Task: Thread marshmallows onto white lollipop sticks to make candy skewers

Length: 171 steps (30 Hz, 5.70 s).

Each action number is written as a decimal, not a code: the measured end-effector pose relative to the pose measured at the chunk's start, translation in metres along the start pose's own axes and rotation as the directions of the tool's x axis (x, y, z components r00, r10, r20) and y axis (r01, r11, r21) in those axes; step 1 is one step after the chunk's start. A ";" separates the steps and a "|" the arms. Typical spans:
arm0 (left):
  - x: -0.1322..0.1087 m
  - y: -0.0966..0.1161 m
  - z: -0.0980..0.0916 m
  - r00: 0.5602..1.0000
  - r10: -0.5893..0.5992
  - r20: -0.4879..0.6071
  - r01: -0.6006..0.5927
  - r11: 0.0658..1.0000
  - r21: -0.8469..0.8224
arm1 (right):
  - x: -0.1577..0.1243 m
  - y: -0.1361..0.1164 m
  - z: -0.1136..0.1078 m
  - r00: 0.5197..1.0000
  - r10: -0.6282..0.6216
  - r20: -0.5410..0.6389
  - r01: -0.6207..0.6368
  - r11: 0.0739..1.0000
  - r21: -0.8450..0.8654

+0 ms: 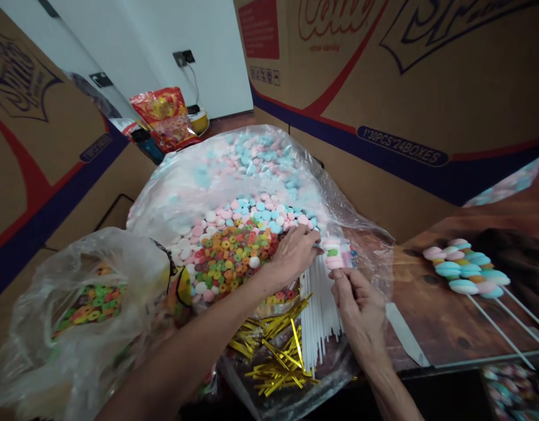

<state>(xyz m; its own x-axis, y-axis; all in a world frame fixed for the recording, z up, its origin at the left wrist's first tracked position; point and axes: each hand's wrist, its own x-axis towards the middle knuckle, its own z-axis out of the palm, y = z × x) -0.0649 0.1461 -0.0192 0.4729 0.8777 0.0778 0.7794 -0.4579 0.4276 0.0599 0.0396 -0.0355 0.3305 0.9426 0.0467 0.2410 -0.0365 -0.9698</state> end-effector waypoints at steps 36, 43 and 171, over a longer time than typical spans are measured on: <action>-0.075 -0.028 -0.038 0.996 -0.072 0.060 0.059 0.978 0.199 | -0.005 0.014 0.001 0.981 -0.189 0.049 0.195 0.962 -0.190; -0.082 -0.031 -0.043 0.934 -0.326 -0.150 0.139 0.715 -0.686 | -0.016 -0.005 0.003 0.927 -0.112 0.359 0.111 0.994 0.024; -0.092 -0.023 -0.008 0.801 -0.578 -0.156 0.113 0.402 -0.909 | -0.030 -0.008 0.010 0.868 -0.021 0.496 0.001 0.999 0.041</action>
<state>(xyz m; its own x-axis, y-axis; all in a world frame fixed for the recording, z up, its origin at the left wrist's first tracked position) -0.1302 0.0768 -0.0288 -0.1366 0.9896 -0.0442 -0.0064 0.0437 0.9990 0.0390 0.0152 -0.0315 -0.1712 0.9836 -0.0576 0.2039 -0.0218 -0.9788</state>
